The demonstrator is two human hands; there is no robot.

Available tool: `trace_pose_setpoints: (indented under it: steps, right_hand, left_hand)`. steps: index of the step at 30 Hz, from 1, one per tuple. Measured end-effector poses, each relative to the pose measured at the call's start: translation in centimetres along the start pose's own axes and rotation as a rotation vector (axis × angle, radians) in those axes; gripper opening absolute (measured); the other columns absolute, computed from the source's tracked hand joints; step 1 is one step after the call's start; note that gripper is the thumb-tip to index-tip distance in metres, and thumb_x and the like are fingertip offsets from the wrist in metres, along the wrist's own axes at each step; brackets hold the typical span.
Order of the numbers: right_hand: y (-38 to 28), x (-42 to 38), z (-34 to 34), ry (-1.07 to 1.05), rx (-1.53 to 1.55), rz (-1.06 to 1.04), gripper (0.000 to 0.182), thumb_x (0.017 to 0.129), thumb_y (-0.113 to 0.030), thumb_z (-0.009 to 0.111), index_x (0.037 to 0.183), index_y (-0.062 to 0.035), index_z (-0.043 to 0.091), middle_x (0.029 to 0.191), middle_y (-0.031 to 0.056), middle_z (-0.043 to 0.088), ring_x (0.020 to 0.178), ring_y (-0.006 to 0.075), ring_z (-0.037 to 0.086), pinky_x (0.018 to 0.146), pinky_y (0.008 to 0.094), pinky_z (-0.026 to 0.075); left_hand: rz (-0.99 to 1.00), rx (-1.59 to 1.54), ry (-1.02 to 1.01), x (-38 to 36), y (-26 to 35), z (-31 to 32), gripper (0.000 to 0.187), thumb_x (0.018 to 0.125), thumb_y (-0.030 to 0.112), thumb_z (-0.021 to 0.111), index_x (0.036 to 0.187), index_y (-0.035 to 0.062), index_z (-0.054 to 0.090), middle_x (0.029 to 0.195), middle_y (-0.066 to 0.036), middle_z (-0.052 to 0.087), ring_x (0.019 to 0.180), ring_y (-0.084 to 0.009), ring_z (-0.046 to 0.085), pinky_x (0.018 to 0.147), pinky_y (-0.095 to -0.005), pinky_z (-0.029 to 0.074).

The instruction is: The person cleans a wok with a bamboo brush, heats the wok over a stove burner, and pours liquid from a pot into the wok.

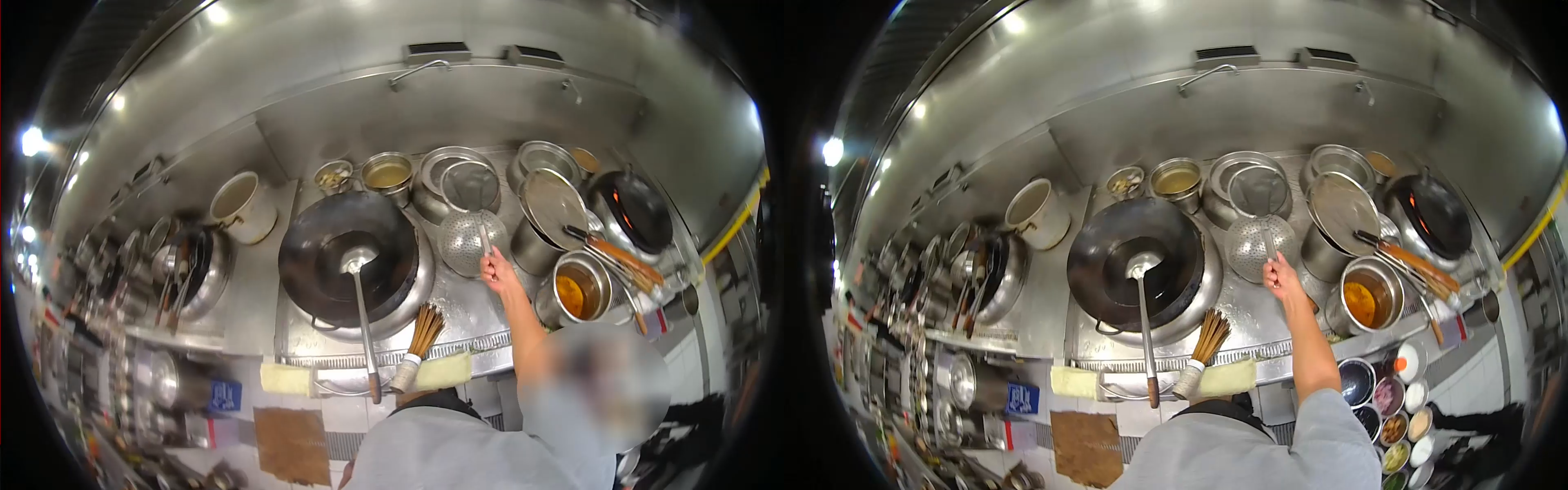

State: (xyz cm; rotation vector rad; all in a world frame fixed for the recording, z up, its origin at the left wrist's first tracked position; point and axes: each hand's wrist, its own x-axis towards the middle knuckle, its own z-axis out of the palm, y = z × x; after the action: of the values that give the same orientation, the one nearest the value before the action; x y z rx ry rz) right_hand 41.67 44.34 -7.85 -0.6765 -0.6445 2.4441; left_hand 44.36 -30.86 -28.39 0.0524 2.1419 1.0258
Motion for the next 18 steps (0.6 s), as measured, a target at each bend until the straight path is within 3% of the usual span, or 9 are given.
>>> trace_pose_setpoints:
  steps: [4, 8, 10, 12, 14, 15, 16, 18]
  right_hand:
    - [2.0, -8.3, -0.8, 0.103, -0.167, -0.006, 0.063, 0.098, -0.009, 0.047, 0.151, -0.0251, 0.016, 0.072, 0.0013, 0.050, 0.047, 0.0078, 0.038, 0.040, 0.0246, 0.029]
    - [4.1, -16.9, -0.4, 0.171, -0.426, -0.006, 0.070, 0.095, -0.008, 0.051, 0.154, -0.0168, 0.014, 0.070, 0.0030, 0.051, 0.044, 0.0086, 0.037, 0.038, 0.0253, 0.028]
    - [5.6, -20.3, -0.9, 0.234, -0.679, -0.047, 0.069, 0.094, -0.009, 0.053, 0.153, -0.0151, 0.019, 0.068, 0.0027, 0.050, 0.043, 0.0089, 0.037, 0.037, 0.0255, 0.029]
    - [7.0, -23.9, -0.4, 0.379, -0.866, -0.035, 0.061, 0.094, -0.012, 0.056, 0.150, -0.0172, 0.033, 0.066, 0.0011, 0.050, 0.043, 0.0093, 0.037, 0.037, 0.0270, 0.029]
    - [8.7, -27.1, -0.8, 0.466, -1.029, -0.061, 0.052, 0.094, -0.017, 0.058, 0.144, -0.0188, 0.044, 0.068, 0.0038, 0.055, 0.048, 0.0127, 0.045, 0.043, 0.0305, 0.039]
    - [10.1, -28.4, -1.8, 0.470, -1.221, -0.189, 0.050, 0.093, -0.019, 0.060, 0.141, -0.0191, 0.048, 0.071, 0.0047, 0.058, 0.052, 0.0136, 0.050, 0.048, 0.0313, 0.042]
    - [11.5, -29.7, -3.1, 0.481, -1.411, -0.316, 0.047, 0.092, -0.020, 0.062, 0.138, -0.0194, 0.051, 0.073, 0.0057, 0.061, 0.057, 0.0146, 0.054, 0.053, 0.0321, 0.046]
    - [14.0, -32.5, -3.6, 0.565, -1.590, -0.477, 0.046, 0.089, -0.023, 0.064, 0.134, -0.0182, 0.054, 0.083, 0.0112, 0.067, 0.071, 0.0239, 0.065, 0.070, 0.0372, 0.052]
  left_hand:
    - [0.046, 0.013, -0.152, 3.3, 2.1, -3.9, 0.020, 0.090, 0.018, 0.059, 0.102, 0.0041, 0.065, 0.083, -0.010, 0.066, 0.067, -0.0182, 0.062, 0.058, -0.0313, 0.051]
    - [0.088, 0.025, -0.220, 6.3, 4.5, -5.8, 0.018, 0.090, 0.017, 0.059, 0.103, 0.0050, 0.064, 0.082, -0.009, 0.065, 0.064, -0.0158, 0.061, 0.054, -0.0291, 0.050]
    - [0.104, 0.039, -0.204, 7.1, 5.8, -6.0, 0.020, 0.090, 0.014, 0.059, 0.108, 0.0047, 0.062, 0.081, -0.008, 0.064, 0.062, -0.0146, 0.059, 0.050, -0.0285, 0.049]
    - [0.021, 0.079, -0.269, 8.3, 6.4, -6.4, 0.026, 0.088, 0.010, 0.059, 0.112, 0.0018, 0.059, 0.083, -0.009, 0.065, 0.063, -0.0168, 0.060, 0.050, -0.0298, 0.049]
    - [0.084, 0.041, -0.348, 9.9, 5.8, -6.5, 0.024, 0.088, 0.008, 0.060, 0.111, 0.0009, 0.059, 0.083, -0.010, 0.066, 0.062, -0.0177, 0.061, 0.047, -0.0303, 0.048]
    - [0.037, 0.138, -0.440, 11.2, 4.7, -6.8, 0.037, 0.091, 0.016, 0.061, 0.124, 0.0027, 0.053, 0.098, -0.013, 0.066, 0.078, -0.0200, 0.064, 0.059, -0.0314, 0.052]
    - [0.054, 0.198, -0.497, 12.0, 4.3, -6.9, 0.037, 0.091, 0.016, 0.061, 0.124, 0.0026, 0.054, 0.099, -0.014, 0.066, 0.078, -0.0202, 0.064, 0.060, -0.0315, 0.052]
    - [0.127, 0.286, -0.570, 13.0, 5.3, -6.0, 0.036, 0.091, 0.016, 0.061, 0.124, 0.0025, 0.054, 0.099, -0.014, 0.066, 0.080, -0.0205, 0.064, 0.061, -0.0318, 0.052]
